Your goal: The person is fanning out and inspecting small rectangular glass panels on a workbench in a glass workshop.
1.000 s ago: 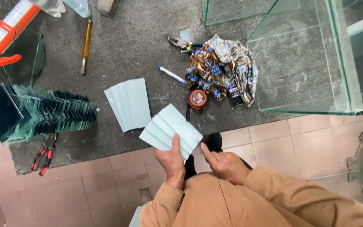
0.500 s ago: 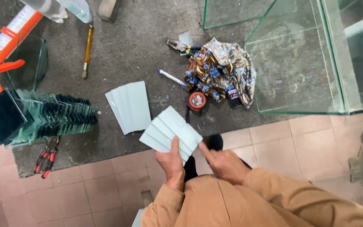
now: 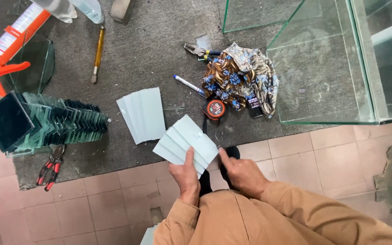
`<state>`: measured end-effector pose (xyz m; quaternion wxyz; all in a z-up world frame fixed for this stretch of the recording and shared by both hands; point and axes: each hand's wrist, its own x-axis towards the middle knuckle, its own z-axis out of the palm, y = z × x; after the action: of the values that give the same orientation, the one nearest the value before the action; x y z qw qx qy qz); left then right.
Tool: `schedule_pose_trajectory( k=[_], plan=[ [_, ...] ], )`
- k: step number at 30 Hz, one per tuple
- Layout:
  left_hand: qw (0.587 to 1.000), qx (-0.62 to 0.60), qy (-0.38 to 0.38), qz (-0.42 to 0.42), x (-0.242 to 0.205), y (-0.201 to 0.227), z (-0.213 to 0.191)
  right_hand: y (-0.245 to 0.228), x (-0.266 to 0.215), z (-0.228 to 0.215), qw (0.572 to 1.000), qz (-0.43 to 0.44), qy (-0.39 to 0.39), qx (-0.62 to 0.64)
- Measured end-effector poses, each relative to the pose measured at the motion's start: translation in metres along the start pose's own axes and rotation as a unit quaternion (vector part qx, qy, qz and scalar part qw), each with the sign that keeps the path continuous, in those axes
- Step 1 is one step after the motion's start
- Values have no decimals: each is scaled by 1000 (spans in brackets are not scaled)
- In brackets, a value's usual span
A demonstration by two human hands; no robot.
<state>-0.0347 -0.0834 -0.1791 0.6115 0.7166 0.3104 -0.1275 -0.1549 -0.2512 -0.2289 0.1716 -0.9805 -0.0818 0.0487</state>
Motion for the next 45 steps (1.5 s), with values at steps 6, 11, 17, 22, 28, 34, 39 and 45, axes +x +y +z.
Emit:
schedule_pose_trajectory(
  k=[6, 11, 17, 22, 28, 34, 39, 45],
  plan=[
    [1000, -23, 5, -12, -2, 5, 0, -5, -5, 11, 1000, -21, -16, 12],
    [998, -49, 27, -27, -3, 4, 5, -7, -3, -1, 998, 11, -53, 36],
    [1000, -31, 2, -7, -6, 8, 2, -8, 7, -16, 1000, -19, 1, -6],
    [999, -31, -9, -2, -4, -1, -1, 3, 2, -4, 999, -24, 16, -27],
    [1000, -28, 4, -5, -8, -7, -2, -11, -8, -12, 999, -26, -11, 17],
    [1000, -29, 10, -9, 4, -12, -5, -12, -2, 0, 999, -29, -1, 18],
    [999, -48, -8, -20, 0, 0, -2, -3, 0, -9, 999, 26, 14, 12],
    [994, -85, -37, -61, -10, 19, -13, 1, 16, -34, 998, 47, 40, -24]
  ],
)
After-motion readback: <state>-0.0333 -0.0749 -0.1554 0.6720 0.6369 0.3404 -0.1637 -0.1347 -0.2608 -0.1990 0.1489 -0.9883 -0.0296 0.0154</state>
